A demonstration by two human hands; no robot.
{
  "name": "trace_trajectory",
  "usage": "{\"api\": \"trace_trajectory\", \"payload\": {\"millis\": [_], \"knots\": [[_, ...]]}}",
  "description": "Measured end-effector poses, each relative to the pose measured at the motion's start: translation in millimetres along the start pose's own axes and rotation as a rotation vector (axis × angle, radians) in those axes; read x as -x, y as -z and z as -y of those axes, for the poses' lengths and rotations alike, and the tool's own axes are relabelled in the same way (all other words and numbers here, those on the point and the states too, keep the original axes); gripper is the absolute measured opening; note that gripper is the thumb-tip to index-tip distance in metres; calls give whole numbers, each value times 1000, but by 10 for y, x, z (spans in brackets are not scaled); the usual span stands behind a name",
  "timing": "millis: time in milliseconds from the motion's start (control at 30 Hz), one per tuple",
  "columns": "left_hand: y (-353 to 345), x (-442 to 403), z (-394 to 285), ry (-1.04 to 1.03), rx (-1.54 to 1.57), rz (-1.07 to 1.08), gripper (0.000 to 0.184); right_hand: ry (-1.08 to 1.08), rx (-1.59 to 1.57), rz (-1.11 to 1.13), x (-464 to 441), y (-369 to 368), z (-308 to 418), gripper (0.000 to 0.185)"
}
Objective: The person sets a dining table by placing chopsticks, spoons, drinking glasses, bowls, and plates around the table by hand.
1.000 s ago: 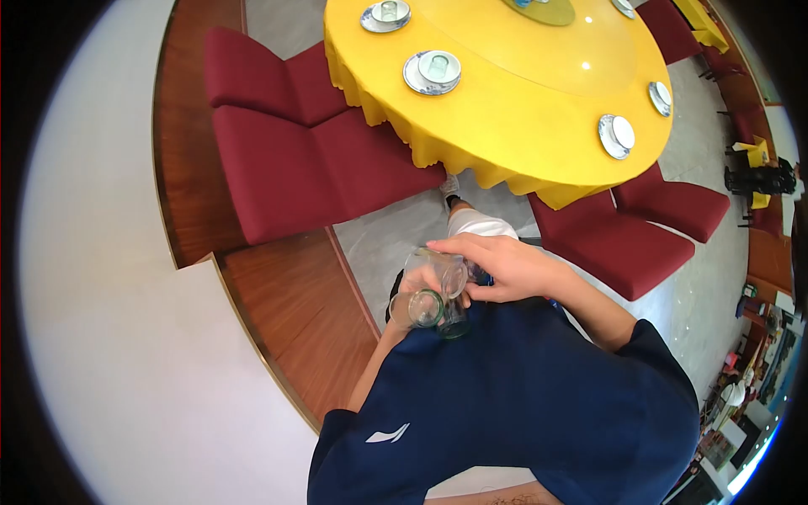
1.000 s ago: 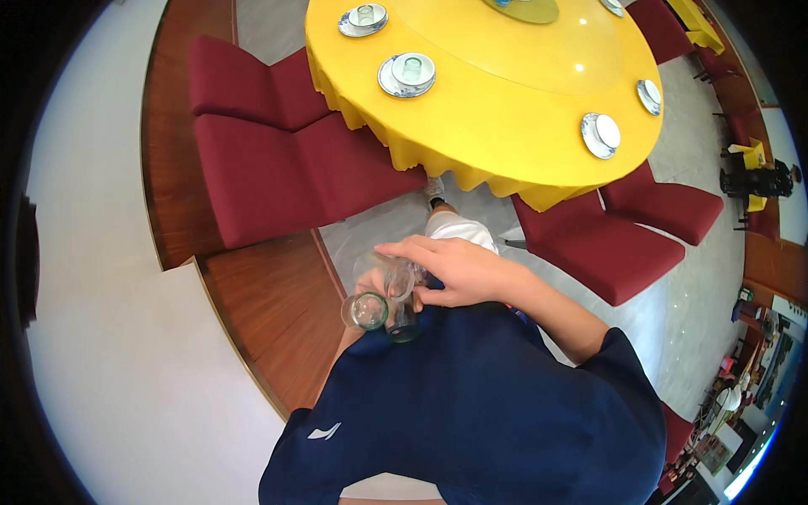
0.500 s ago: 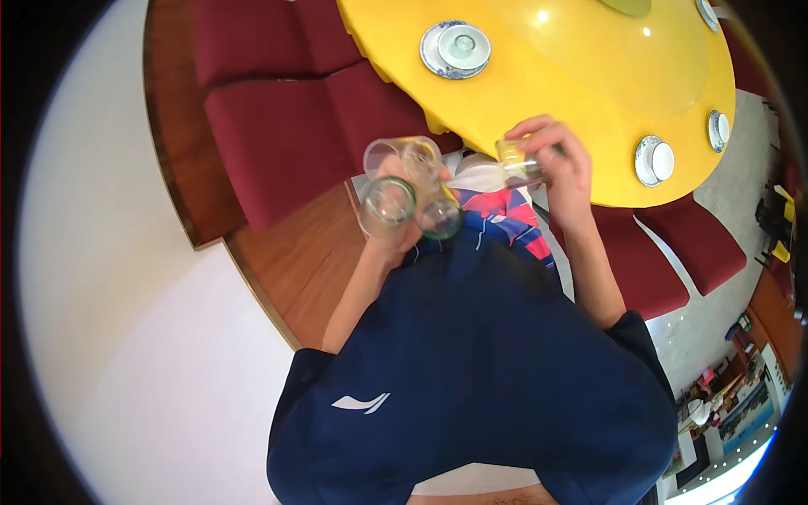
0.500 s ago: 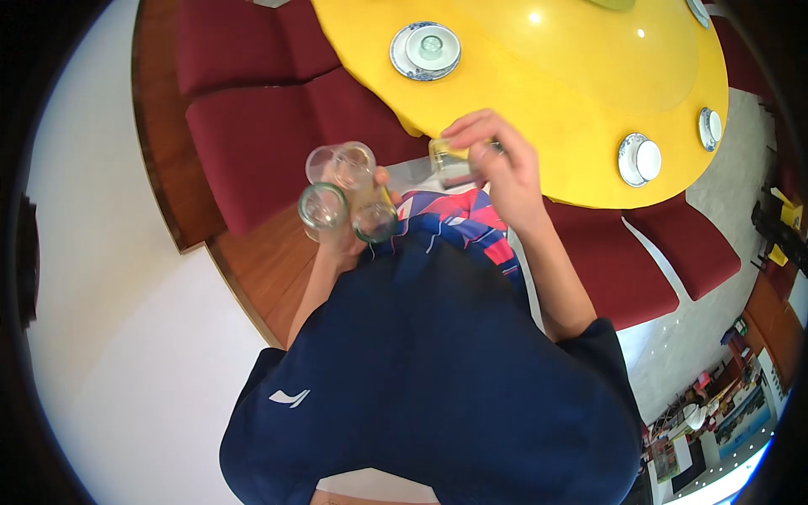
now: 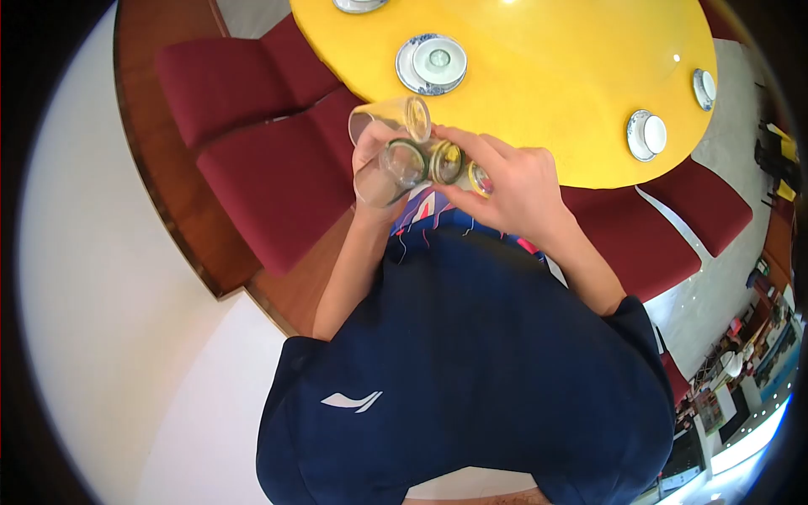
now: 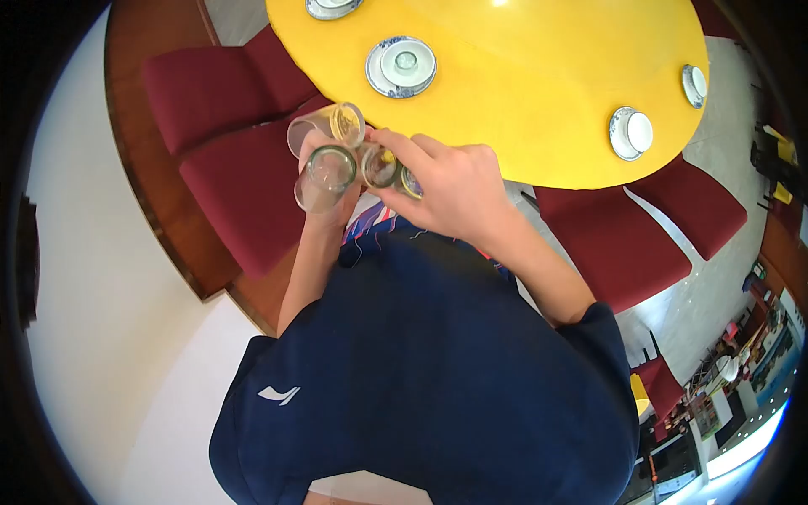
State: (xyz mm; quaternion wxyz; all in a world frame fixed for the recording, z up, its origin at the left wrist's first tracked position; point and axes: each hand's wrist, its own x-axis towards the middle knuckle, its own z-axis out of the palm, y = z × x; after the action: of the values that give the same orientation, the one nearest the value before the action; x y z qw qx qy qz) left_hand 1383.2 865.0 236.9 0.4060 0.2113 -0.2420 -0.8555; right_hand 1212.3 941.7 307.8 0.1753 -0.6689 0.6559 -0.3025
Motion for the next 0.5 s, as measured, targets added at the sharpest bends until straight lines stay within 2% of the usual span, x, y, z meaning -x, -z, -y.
{"api": "trace_trajectory", "payload": {"millis": [133, 300, 400, 500], "knots": [[60, 173, -240, 25, -51, 110, 10, -17, 34, 34, 73, -13, 314, 51], [380, 496, -392, 98, -203, 98, 16, -27, 177, 113, 154, -163, 629, 51], [473, 665, -526, 276, -345, 61, 23, 44, 222, 79, 202, -306, 679, 50], [567, 803, -550, 375, -469, 11, 24, 100, 275, 173, 294, -419, 716, 51]]}}
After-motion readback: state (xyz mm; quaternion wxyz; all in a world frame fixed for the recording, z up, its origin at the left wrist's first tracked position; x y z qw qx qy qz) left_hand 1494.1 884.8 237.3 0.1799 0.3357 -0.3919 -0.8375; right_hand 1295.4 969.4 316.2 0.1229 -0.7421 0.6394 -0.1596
